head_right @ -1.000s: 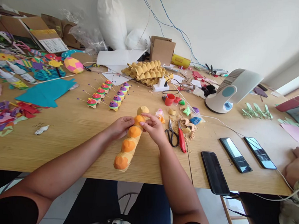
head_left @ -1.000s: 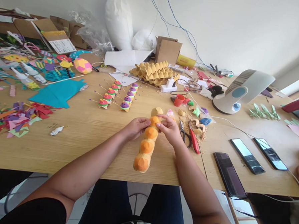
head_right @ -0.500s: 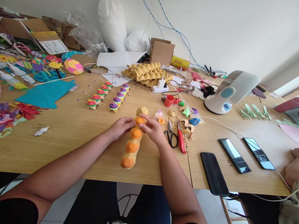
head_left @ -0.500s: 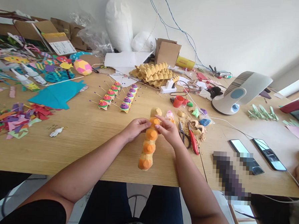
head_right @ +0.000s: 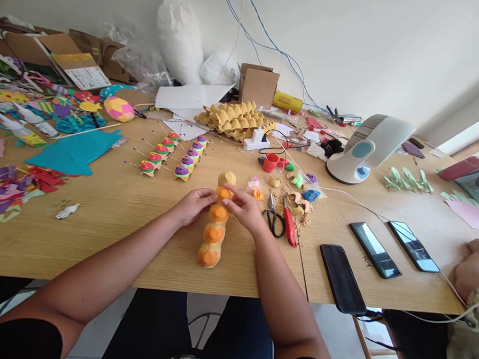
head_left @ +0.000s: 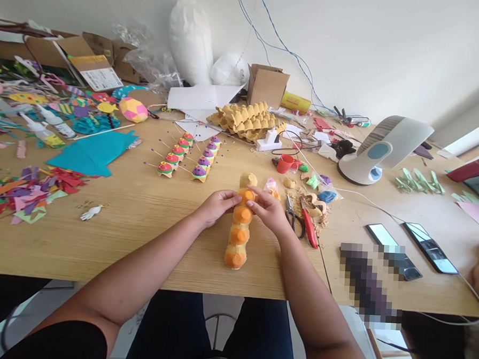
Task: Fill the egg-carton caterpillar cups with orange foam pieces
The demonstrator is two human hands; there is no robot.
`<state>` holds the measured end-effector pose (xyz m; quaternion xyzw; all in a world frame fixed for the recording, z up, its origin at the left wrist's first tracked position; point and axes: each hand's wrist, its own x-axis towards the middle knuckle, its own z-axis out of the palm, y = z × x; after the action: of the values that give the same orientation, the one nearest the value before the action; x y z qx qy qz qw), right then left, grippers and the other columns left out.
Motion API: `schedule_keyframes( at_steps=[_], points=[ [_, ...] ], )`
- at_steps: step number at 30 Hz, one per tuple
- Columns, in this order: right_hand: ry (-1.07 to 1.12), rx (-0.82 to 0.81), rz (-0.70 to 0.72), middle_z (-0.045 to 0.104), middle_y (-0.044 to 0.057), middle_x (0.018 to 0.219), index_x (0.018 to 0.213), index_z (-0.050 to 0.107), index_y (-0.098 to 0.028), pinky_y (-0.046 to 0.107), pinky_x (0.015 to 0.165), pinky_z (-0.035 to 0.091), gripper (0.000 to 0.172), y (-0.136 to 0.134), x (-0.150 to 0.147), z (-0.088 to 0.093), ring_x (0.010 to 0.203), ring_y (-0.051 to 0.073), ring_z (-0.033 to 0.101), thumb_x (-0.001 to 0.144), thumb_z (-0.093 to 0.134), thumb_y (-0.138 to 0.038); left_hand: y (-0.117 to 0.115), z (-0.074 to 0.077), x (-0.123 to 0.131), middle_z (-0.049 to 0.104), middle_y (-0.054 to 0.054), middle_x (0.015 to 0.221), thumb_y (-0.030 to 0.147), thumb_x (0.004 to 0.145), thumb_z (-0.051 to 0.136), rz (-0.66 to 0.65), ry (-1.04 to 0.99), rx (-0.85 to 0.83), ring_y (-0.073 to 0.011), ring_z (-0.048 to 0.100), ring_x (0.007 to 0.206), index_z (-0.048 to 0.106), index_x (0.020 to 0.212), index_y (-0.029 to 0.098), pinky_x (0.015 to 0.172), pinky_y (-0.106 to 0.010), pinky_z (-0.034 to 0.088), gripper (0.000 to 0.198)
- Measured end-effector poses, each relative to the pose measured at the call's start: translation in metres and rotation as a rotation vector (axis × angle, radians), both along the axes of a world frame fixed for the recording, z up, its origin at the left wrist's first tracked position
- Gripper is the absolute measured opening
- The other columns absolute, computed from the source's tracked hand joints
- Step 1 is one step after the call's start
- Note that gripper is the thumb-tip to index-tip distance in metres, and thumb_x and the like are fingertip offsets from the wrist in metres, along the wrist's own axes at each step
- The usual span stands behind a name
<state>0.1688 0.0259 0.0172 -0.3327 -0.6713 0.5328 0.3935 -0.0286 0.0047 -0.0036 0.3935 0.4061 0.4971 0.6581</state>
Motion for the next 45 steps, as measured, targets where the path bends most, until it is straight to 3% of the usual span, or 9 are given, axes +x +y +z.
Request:
schedule_keyframes(
  at_steps=[11, 15, 17, 20, 25, 33, 37, 40, 45],
  points=[
    [-0.074, -0.002, -0.216, 0.039, -0.010, 0.055, 0.149, 0.042, -0.027, 0.025, 0.048, 0.030, 0.067, -0.011, -0.010, 0.002, 0.048, 0.012, 0.036, 0.092, 0.062, -0.055, -0.003, 0.000, 0.005, 0.072, -0.002, 0.081, 0.065, 0.067, 0.083, -0.048, 0.182, 0.075, -0.0181, 0.064, 0.078, 0.070, 0.081, 0.015, 0.076, -0.030, 0.052, 0.053],
    [-0.224, -0.010, -0.235, 0.047, -0.009, 0.056, 0.148, 0.044, -0.026, 0.025, 0.050, 0.035, 0.063, -0.006, -0.009, -0.006, 0.049, 0.014, 0.047, 0.094, 0.057, -0.057, -0.001, 0.000, -0.005, 0.075, -0.003, 0.087, 0.066, 0.082, 0.068, -0.040, 0.566, 0.248, -0.0197, 0.064, 0.080, 0.074, 0.088, 0.017, 0.073, -0.029, 0.048, 0.051],
    [-0.370, 0.024, -0.246, 0.056, -0.006, 0.061, 0.143, 0.051, -0.026, 0.026, 0.055, 0.038, 0.058, -0.003, -0.008, -0.010, 0.055, 0.015, 0.054, 0.094, 0.056, -0.057, 0.000, 0.001, -0.011, 0.073, -0.003, 0.078, 0.064, 0.086, 0.064, 0.022, 0.831, 0.332, -0.0190, 0.061, 0.074, 0.074, 0.083, 0.018, 0.068, -0.028, 0.044, 0.047],
    [-0.579, 0.109, -0.262, 0.069, 0.000, 0.078, 0.137, 0.060, -0.028, 0.028, 0.063, 0.042, 0.051, -0.001, -0.007, -0.012, 0.070, 0.017, 0.063, 0.094, 0.058, -0.055, 0.002, 0.001, -0.018, 0.070, -0.002, 0.073, 0.057, 0.094, 0.054, 0.164, 0.992, 0.356, -0.0180, 0.060, 0.071, 0.070, 0.080, 0.020, 0.066, -0.028, 0.043, 0.043],
    [-0.618, 0.216, -0.314, 0.074, 0.006, 0.099, 0.123, 0.071, -0.025, 0.032, 0.075, 0.049, 0.037, 0.002, -0.003, -0.010, 0.085, 0.020, 0.068, 0.098, 0.053, -0.046, 0.009, -0.008, -0.018, 0.076, -0.005, 0.100, 0.030, 0.093, 0.056, 0.293, 0.977, 0.416, -0.0181, 0.066, 0.080, 0.071, 0.105, 0.021, 0.075, -0.030, 0.051, 0.021],
    [-0.480, -0.128, -0.206, 0.068, -0.002, 0.072, 0.109, 0.065, -0.024, 0.028, 0.053, 0.048, 0.022, 0.001, -0.006, -0.015, 0.053, 0.016, 0.063, 0.094, 0.049, -0.031, 0.011, -0.016, -0.015, 0.077, -0.009, 0.117, 0.015, 0.092, 0.052, 0.212, 0.871, 0.432, -0.0216, 0.072, 0.109, 0.069, 0.121, 0.019, 0.099, -0.037, 0.056, 0.034],
    [-0.641, 0.178, -0.451, 0.072, 0.004, 0.088, 0.104, 0.070, -0.024, 0.034, 0.072, 0.051, 0.022, 0.002, 0.004, -0.003, 0.075, 0.020, 0.067, 0.092, 0.053, -0.031, 0.010, -0.017, -0.015, 0.077, -0.007, 0.115, 0.013, 0.091, 0.053, 0.263, 0.950, 0.488, -0.0222, 0.071, 0.106, 0.070, 0.118, 0.022, 0.097, -0.039, 0.056, 0.033],
    [-0.776, 0.373, -0.696, 0.069, 0.012, 0.118, 0.121, 0.070, -0.023, 0.042, 0.093, 0.049, 0.033, 0.008, 0.014, 0.002, 0.110, 0.029, 0.063, 0.093, 0.056, -0.033, 0.009, -0.018, -0.014, 0.075, -0.006, 0.117, 0.014, 0.088, 0.057, 0.323, 1.022, 0.558, -0.0242, 0.067, 0.110, 0.070, 0.118, 0.023, 0.097, -0.041, 0.055, 0.034],
    [-1.057, 0.299, -0.739, 0.066, 0.016, 0.129, 0.124, 0.071, -0.023, 0.051, 0.096, 0.046, 0.038, 0.015, 0.022, -0.002, 0.121, 0.039, 0.053, 0.090, 0.063, -0.037, 0.008, -0.019, -0.012, 0.074, -0.006, 0.121, 0.018, 0.088, 0.062, 0.387, 1.064, 0.641, -0.0259, 0.064, 0.112, 0.069, 0.117, 0.024, 0.101, -0.044, 0.051, 0.030]
  ],
)
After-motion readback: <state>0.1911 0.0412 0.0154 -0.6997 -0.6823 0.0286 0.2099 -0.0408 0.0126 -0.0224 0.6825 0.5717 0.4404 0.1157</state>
